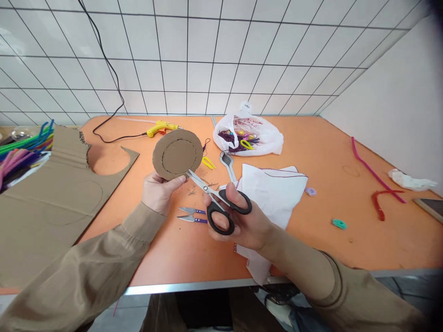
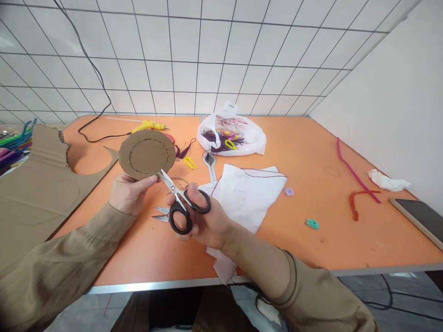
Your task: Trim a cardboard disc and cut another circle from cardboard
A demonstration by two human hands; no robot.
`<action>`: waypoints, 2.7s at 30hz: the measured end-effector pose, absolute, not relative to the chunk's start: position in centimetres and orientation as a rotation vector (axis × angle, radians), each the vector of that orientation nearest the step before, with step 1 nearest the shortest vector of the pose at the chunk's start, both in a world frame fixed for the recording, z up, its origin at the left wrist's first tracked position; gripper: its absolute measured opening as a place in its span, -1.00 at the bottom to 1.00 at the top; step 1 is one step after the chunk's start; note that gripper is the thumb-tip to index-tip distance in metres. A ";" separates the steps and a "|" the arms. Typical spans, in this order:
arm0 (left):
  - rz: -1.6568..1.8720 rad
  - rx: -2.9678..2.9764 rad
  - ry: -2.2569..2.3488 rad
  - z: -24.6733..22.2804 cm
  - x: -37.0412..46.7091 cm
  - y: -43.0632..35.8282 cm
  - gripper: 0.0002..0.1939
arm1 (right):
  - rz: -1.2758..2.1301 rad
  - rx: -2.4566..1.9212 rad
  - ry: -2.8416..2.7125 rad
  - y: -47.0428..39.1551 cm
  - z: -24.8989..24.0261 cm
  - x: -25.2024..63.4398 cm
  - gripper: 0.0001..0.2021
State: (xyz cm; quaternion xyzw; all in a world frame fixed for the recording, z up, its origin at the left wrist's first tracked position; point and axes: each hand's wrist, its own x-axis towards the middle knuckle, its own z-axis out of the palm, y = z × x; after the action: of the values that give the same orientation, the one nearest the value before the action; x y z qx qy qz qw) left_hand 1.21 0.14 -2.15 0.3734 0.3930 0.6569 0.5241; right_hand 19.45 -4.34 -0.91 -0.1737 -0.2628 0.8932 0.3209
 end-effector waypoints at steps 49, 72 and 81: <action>1.573 0.991 0.946 -1.5 1.7 -0.4 -0.82 | 2.189 -0.623 -0.919 -6.0 -0.5 18.7 -0.44; 1.601 1.031 0.987 -1.4 2.0 -0.8 -0.83 | 2.092 -0.767 -0.956 -6.3 0.4 18.2 -0.72; 1.599 1.034 0.965 -1.3 2.1 -0.6 -0.83 | 2.143 -0.667 -0.914 -6.6 0.4 18.2 -0.68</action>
State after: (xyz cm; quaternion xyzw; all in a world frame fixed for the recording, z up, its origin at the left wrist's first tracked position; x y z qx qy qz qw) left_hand 2.06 -0.65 -1.32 0.4244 0.3958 0.6562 0.4823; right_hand 18.25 -6.64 0.35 -0.2577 -0.3532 0.8278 0.3515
